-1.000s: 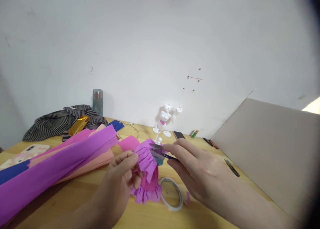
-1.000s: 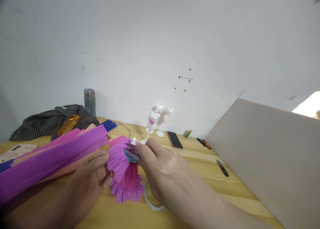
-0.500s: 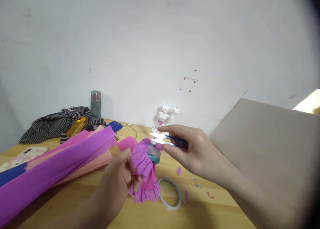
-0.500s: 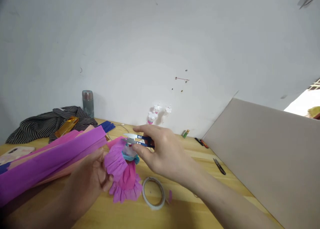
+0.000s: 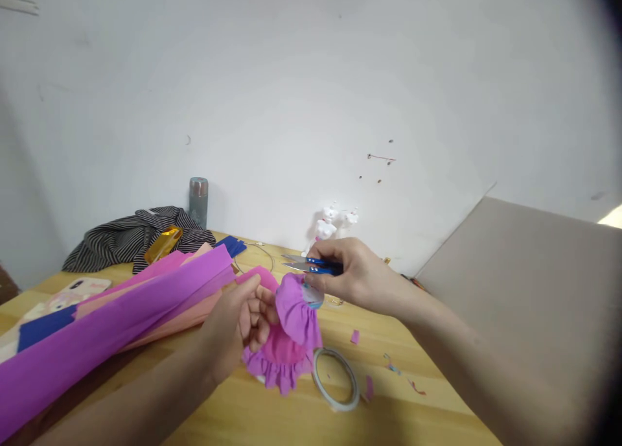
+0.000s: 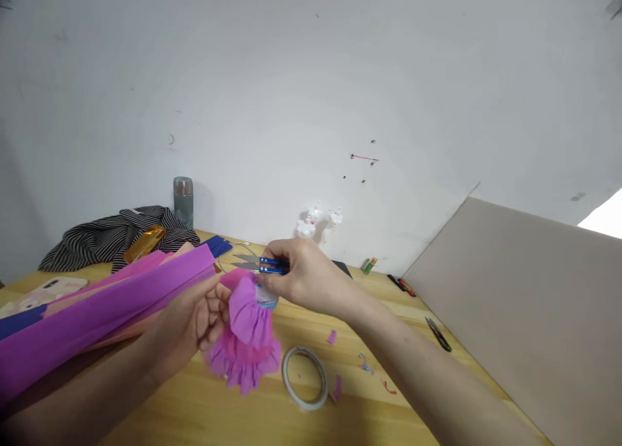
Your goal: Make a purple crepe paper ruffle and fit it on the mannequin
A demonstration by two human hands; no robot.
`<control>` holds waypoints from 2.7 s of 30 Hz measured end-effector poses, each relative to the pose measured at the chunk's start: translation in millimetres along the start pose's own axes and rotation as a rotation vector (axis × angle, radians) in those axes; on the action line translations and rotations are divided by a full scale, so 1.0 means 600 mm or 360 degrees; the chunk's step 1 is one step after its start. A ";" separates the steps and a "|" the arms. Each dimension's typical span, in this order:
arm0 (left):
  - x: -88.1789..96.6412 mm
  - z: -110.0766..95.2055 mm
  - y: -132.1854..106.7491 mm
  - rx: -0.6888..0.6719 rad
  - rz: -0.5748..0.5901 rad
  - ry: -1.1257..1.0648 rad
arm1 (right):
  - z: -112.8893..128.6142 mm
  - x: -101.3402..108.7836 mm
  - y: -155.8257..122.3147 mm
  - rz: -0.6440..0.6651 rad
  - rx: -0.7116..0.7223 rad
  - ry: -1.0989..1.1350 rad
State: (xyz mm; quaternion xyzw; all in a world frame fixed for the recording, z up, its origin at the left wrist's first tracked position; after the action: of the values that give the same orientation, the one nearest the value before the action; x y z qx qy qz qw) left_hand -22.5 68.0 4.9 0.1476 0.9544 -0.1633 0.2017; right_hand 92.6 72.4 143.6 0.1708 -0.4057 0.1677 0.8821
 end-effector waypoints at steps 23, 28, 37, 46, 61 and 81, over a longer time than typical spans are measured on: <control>-0.106 -0.096 -0.151 -0.3263 -0.0455 0.2390 | -0.008 0.011 0.027 0.0156 0.0208 0.0271; -0.113 -0.088 -0.142 -0.3296 -0.0432 0.2441 | -0.011 0.013 0.027 0.0135 0.0188 0.0258; -0.096 -0.097 -0.126 -0.3107 -0.0562 0.2370 | -0.014 0.014 0.027 0.0123 0.0163 0.0317; -0.108 -0.097 -0.138 -0.3216 -0.0550 0.2332 | -0.012 0.012 0.028 0.0127 0.0179 0.0277; -0.127 -0.099 -0.141 -0.3029 -0.0329 0.2226 | -0.005 0.012 0.031 0.0119 0.0233 0.0190; -0.091 -0.111 -0.129 -0.3017 -0.0476 0.2193 | -0.004 0.013 0.030 0.0115 0.0257 0.0160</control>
State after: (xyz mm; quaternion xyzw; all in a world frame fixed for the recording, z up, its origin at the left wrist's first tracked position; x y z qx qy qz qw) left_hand -24.2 11.1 105.5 -0.1174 0.6097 0.7024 -0.3480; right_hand 91.2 90.9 151.0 0.2178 -0.3518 0.2400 0.8782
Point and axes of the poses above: each hand's wrist, its own y-axis towards the middle knuckle, its own x-axis out of the back of the hand, z = x × y, the point moved 9 cm from there along y, towards the middle knuckle, and after that the axes turned 3 degrees about y, right-handed, at the moved point
